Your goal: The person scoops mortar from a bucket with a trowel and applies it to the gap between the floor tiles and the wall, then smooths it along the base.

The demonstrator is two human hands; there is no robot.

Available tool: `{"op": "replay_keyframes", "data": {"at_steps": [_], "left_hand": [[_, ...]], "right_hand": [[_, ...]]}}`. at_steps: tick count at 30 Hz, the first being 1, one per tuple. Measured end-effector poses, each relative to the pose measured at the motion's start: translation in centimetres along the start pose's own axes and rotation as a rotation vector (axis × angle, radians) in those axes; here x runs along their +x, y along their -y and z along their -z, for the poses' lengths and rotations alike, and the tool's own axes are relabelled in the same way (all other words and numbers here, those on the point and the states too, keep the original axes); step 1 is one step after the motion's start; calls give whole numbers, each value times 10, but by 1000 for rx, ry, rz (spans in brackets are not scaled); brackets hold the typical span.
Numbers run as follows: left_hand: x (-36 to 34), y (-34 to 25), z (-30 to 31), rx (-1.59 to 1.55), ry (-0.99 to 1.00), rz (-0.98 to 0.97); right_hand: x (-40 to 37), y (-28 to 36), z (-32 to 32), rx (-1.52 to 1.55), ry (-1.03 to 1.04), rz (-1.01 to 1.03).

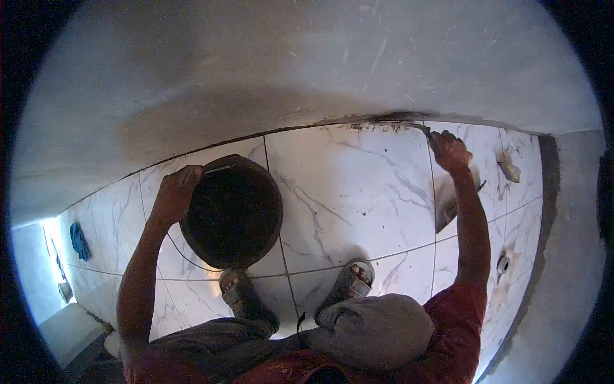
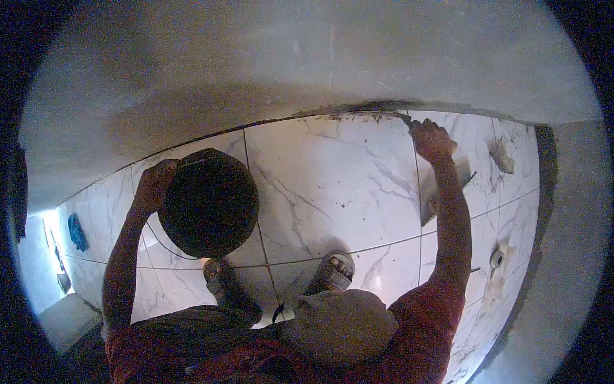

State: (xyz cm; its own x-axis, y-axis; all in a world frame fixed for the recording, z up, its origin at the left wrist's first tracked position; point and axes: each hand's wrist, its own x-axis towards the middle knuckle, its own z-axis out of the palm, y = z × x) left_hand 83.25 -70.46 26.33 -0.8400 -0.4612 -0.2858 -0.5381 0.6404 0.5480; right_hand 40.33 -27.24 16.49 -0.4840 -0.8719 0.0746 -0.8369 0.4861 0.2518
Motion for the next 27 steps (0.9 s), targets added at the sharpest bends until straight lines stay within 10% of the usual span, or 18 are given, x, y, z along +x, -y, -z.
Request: {"op": "replay_keyframes", "data": {"at_steps": [22, 27], "left_hand": [[11, 7, -10, 115, -23, -225], [9, 3, -10, 55, -12, -154]], "right_hand": [[18, 22, 14, -43, 31, -6], [6, 109, 73, 628, -65, -39]]}}
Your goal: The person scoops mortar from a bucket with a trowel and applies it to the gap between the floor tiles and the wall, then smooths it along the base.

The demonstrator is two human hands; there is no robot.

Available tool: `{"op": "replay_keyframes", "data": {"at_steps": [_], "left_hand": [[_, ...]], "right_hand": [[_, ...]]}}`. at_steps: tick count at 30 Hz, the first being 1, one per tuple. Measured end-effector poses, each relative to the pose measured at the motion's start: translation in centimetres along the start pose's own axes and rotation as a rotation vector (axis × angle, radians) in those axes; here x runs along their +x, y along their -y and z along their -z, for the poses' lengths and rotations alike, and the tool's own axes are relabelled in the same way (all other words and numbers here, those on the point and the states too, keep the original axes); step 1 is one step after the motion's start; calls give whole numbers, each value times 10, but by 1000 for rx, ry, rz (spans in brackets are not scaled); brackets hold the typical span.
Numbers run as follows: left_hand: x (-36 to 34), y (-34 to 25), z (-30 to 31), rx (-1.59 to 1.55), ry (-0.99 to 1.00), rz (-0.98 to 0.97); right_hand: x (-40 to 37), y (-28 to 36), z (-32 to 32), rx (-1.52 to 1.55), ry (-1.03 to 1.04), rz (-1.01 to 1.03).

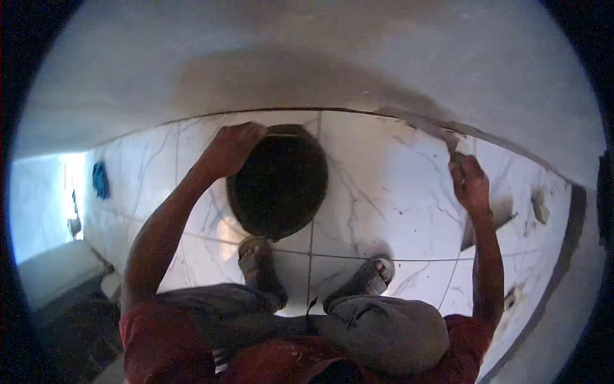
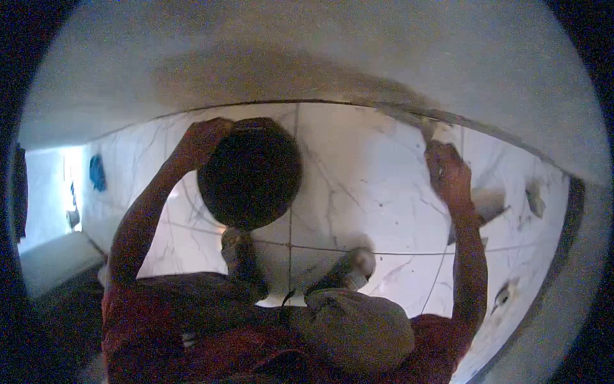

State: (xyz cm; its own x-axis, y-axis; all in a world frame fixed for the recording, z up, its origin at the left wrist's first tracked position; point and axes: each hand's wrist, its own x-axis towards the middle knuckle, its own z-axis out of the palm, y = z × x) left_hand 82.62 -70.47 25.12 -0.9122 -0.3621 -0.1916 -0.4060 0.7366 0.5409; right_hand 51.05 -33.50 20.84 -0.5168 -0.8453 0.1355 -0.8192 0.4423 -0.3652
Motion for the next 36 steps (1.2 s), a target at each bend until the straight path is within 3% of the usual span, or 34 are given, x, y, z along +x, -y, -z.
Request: {"op": "replay_keyframes", "data": {"at_steps": [1, 5, 6, 7, 8, 10, 12, 14, 15, 17, 21, 23, 24, 26, 27, 29, 31, 34, 36], "left_hand": [[0, 6, -4, 49, -6, -82], [1, -19, -10, 8, -1, -3], [1, -18, -15, 184, 14, -141], [1, -20, -18, 360, 29, -279], [0, -24, -21, 362, 28, -277], [-1, -32, -27, 114, 56, -23], [-4, -34, -36, 77, 15, -28], [-6, -39, -43, 35, -31, -34], [-8, -42, -46, 89, -16, -16], [-10, -48, -54, 143, 0, 2], [-9, -52, -61, 170, -33, -73], [-9, -58, -55, 148, -22, -94], [-7, -63, -50, 136, -30, -90], [-3, -63, -48, 123, -39, -85], [-1, -57, -50, 159, -6, -75], [5, -47, -50, 193, 26, -72], [7, -34, -48, 332, -59, -265], [17, -20, -35, 398, -58, -335], [20, -14, -31, 426, -1, -241]], "right_hand": [[-7, 22, -8, 55, 89, 40], [-33, 102, -57, 230, 493, 281], [-39, 115, -74, 295, 563, 315], [-31, 140, -68, 332, 693, 268], [-24, 163, -63, 369, 826, 220], [-17, 186, -69, 383, 877, 221], [-8, 198, -70, 397, 927, 216], [6, 203, -66, 536, 1135, -4], [8, 200, -70, 534, 1135, -4], [12, 193, -80, 562, 1025, 188], [23, 184, -99, 420, 1098, 86], [20, 170, -138, 54, 812, 574], [19, 168, -138, 50, 808, 570], [25, 188, -105, -44, 842, 274], [19, 187, -105, -44, 842, 272], [6, 182, -110, -22, 603, 254], [-8, 182, -112, -60, 540, 208], [-32, 165, -138, -97, 378, 159], [-47, 162, -138, -129, 176, 177]]}}
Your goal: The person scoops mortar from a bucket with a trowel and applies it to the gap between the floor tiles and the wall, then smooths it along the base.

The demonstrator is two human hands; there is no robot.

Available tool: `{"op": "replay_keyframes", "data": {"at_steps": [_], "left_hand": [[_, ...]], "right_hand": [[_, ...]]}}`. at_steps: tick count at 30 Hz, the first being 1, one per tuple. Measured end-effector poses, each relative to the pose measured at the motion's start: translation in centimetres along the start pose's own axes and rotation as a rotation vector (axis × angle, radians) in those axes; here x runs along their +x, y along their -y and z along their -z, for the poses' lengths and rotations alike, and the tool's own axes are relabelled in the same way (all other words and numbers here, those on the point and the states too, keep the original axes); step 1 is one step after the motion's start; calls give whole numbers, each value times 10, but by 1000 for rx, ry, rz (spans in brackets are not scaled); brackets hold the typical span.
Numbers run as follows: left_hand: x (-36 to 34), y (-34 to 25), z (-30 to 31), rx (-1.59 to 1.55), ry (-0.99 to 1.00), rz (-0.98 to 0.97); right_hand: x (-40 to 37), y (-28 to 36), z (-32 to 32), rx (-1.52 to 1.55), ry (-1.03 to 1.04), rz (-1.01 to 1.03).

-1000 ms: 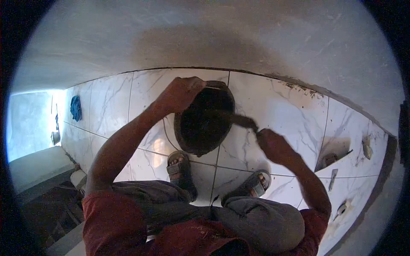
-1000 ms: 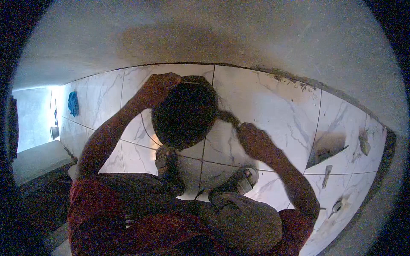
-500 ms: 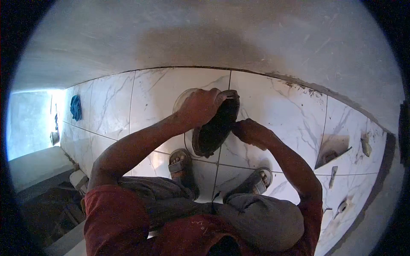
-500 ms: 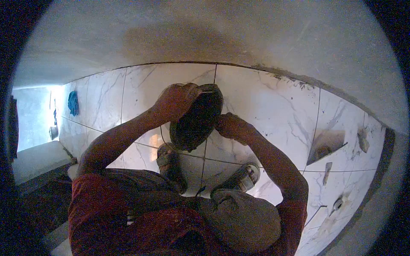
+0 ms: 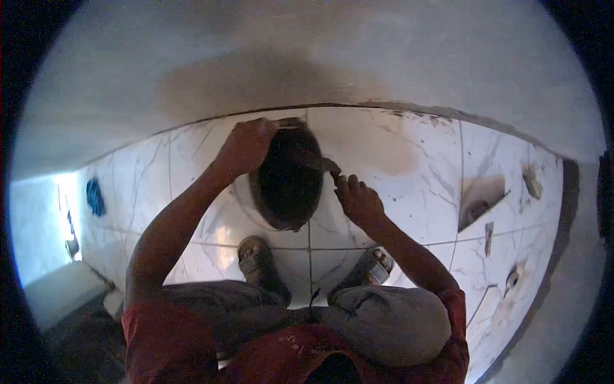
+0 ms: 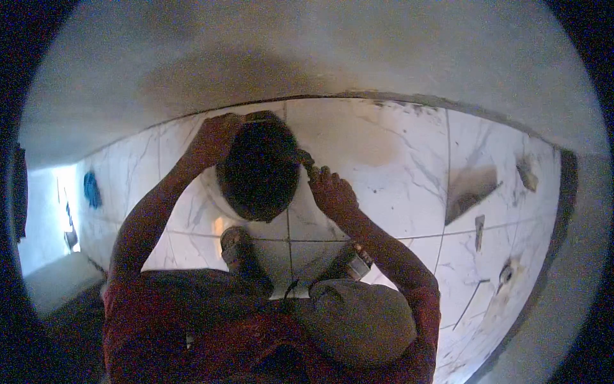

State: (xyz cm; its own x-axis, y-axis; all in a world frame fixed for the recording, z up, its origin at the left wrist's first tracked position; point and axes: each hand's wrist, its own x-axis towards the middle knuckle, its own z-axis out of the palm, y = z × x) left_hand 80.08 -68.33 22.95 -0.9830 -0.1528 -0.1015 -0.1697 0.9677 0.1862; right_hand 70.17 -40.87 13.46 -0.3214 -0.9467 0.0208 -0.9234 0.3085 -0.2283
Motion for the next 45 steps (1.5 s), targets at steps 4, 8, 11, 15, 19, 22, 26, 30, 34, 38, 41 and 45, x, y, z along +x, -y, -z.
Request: {"op": "replay_keyframes", "data": {"at_steps": [4, 8, 11, 15, 19, 22, 26, 30, 34, 38, 41, 45], "left_hand": [[-3, 18, -1, 53, -123, -152], [12, 7, 19, -191, 149, 203], [12, 18, 14, 7, -11, -103], [16, 10, 14, -28, 8, -111], [3, -2, 30, -288, 136, 151], [-7, 4, 32, -297, 210, 276], [-19, 8, 43, -417, 195, 430], [-28, 9, 54, -473, 130, 426], [-30, 19, 45, -399, 173, 521], [-27, 15, 43, -511, 56, 453], [-27, 12, 49, -408, 76, 458], [-34, 16, 48, -532, 167, 597]], "right_hand": [[-31, -42, 2, 45, -89, -150], [-69, -98, 18, 156, -247, -337], [-99, -157, 17, 131, -320, -387], [-115, -230, 29, 51, -254, -399], [-118, -288, 12, -134, -235, -338], [-107, -310, 19, -148, -251, -339], [-98, -335, 22, -173, -253, -266], [-77, -343, 42, -63, -166, -214], [-44, -348, 59, -295, -58, -186], [-33, -342, 78, -286, -47, -185], [-49, -340, 71, -225, -168, -204], [-73, -344, 70, -40, -276, -231]]}}
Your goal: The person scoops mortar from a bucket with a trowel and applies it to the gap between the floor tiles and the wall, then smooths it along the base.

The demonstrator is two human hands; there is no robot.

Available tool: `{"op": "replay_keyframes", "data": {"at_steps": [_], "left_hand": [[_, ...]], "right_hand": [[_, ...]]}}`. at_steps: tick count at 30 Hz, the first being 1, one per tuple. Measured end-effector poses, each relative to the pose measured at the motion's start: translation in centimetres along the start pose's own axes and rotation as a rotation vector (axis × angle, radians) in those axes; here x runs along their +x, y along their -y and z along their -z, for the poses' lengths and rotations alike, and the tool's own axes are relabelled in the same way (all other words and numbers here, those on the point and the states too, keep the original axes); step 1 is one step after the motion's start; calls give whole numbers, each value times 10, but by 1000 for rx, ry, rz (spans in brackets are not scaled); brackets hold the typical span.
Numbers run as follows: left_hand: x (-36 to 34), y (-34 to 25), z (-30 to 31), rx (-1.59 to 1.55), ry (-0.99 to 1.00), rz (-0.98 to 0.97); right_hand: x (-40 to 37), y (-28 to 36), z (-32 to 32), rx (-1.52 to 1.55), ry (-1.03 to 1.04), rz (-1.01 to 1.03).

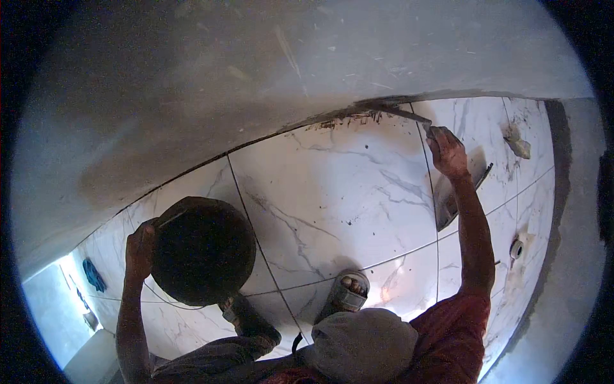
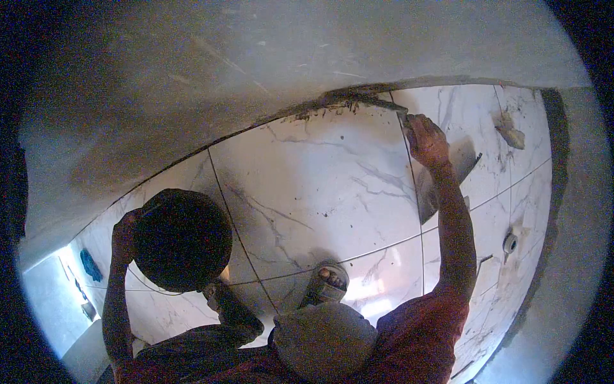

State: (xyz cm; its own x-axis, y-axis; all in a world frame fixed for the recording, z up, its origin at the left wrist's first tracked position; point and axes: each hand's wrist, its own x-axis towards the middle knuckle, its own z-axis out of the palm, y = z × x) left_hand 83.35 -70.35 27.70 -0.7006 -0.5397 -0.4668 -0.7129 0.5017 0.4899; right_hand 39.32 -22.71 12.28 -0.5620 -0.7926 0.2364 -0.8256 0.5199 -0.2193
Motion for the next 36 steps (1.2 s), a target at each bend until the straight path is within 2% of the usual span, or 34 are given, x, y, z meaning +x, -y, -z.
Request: {"op": "replay_keyframes", "data": {"at_steps": [1, 3, 6, 9, 11, 13, 14, 15, 17, 19, 20, 22, 24, 27, 30, 33, 34, 35, 36], "left_hand": [[2, 4, -2, -25, -41, -100], [6, 10, -2, 50, -59, -125], [7, 1, -4, 121, -36, -109], [7, 7, -4, 142, -24, -109], [5, 7, -3, 163, -46, -141], [2, -1, -3, -66, -31, -89], [1, -2, -3, -69, -25, -79], [1, -3, -2, -58, -34, -76], [4, 3, -2, -49, -49, -84], [9, 23, -3, 230, -90, -162], [7, 15, -2, 231, -91, -164], [3, -7, -2, 39, -41, -15], [3, -11, -4, 29, -32, -49], [6, -9, -6, 59, -44, -93], [6, -7, -3, 123, -38, -64], [7, -1, -4, 94, -48, -57], [8, 2, -4, 46, -85, -77], [10, 6, -5, 48, -87, -81], [12, 11, -7, 145, -101, -111]], "right_hand": [[-2, -4, 1, -5, -5, -2], [-6, -15, -3, -149, 129, 17], [-2, -32, -17, -303, 68, 130], [26, -33, 2, -366, 199, 44], [31, -35, 12, -374, 220, 17], [24, -38, 19, -315, 102, 68], [19, -27, 29, -242, 121, -12], [11, -30, 23, -236, 132, -8], [1, -37, 20, -130, 6, 83], [-6, -44, 16, -177, 29, 93], [-8, -50, 7, -248, 81, 80], [0, -64, -2, -317, 133, 67], [17, -70, 2, -349, 209, -44], [31, -73, 19, -477, 149, 67], [25, -54, 47, -455, 69, 106], [3, -67, 37, -300, 36, 78], [3, -63, 40, -276, 115, 76], [4, -62, 36, -277, 111, 74], [4, -62, 26, -309, 98, 92]]}}
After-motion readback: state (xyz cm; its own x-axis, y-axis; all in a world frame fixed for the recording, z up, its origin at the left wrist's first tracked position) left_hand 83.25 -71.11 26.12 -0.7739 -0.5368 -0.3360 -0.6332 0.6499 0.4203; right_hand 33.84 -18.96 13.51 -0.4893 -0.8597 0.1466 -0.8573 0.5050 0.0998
